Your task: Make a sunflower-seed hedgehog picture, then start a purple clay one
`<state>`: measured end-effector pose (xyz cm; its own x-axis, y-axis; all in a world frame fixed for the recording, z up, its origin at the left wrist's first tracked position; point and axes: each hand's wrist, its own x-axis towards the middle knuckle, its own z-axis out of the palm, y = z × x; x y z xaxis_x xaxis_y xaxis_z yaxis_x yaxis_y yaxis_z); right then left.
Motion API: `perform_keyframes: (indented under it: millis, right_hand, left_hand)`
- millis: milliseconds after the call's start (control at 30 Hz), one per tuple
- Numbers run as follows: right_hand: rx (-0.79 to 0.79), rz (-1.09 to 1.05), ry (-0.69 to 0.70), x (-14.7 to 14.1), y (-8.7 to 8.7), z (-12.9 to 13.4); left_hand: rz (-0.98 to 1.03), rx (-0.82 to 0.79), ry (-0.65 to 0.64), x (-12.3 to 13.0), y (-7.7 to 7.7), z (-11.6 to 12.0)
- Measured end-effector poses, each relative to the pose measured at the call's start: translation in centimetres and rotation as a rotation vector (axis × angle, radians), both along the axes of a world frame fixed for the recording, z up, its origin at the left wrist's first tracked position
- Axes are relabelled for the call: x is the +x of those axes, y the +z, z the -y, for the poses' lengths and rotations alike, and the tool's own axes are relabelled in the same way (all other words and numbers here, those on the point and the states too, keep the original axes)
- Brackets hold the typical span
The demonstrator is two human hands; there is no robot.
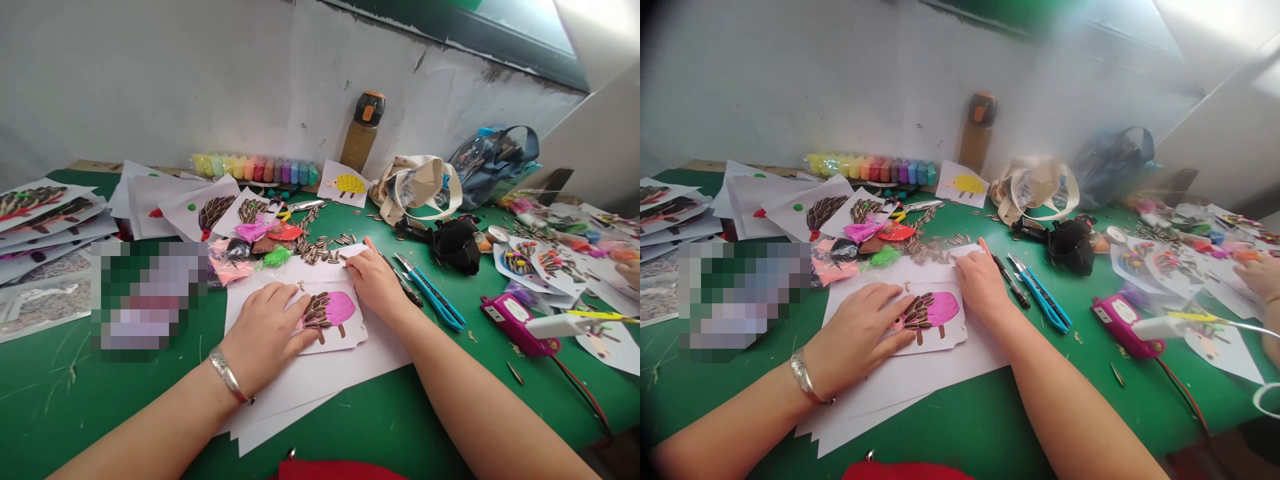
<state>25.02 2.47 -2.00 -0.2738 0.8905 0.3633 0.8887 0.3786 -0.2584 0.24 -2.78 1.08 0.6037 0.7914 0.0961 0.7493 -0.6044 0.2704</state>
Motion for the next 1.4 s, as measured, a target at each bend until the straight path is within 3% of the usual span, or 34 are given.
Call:
perform_keyframes:
  millis: [133,267,433,633,1400]
  right_hand:
    - [0.002,-0.008,-0.044,0.0,0.1,0.4]
    - [-0.071,-0.231,-0.11,-0.5,2.2,2.0]
    - [-0.316,-0.274,0.083,-1.3,4.2,4.2]
    - [-0.452,-0.273,0.14,-1.6,4.5,4.7]
    - [-0.282,-0.092,0.347,-2.5,2.7,4.4]
  left_hand:
    - [0.013,0.01,-0.007,0.0,-0.1,0.0]
    - [0.019,0.009,-0.005,0.0,-0.2,-0.1]
    - [-0.003,-0.009,-0.009,0.0,-0.1,-0.1]
    - [-0.015,-0.002,-0.015,0.0,-0.1,-0.2]
    - [0.009,0.017,-0.008,0.1,-0.2,0.0]
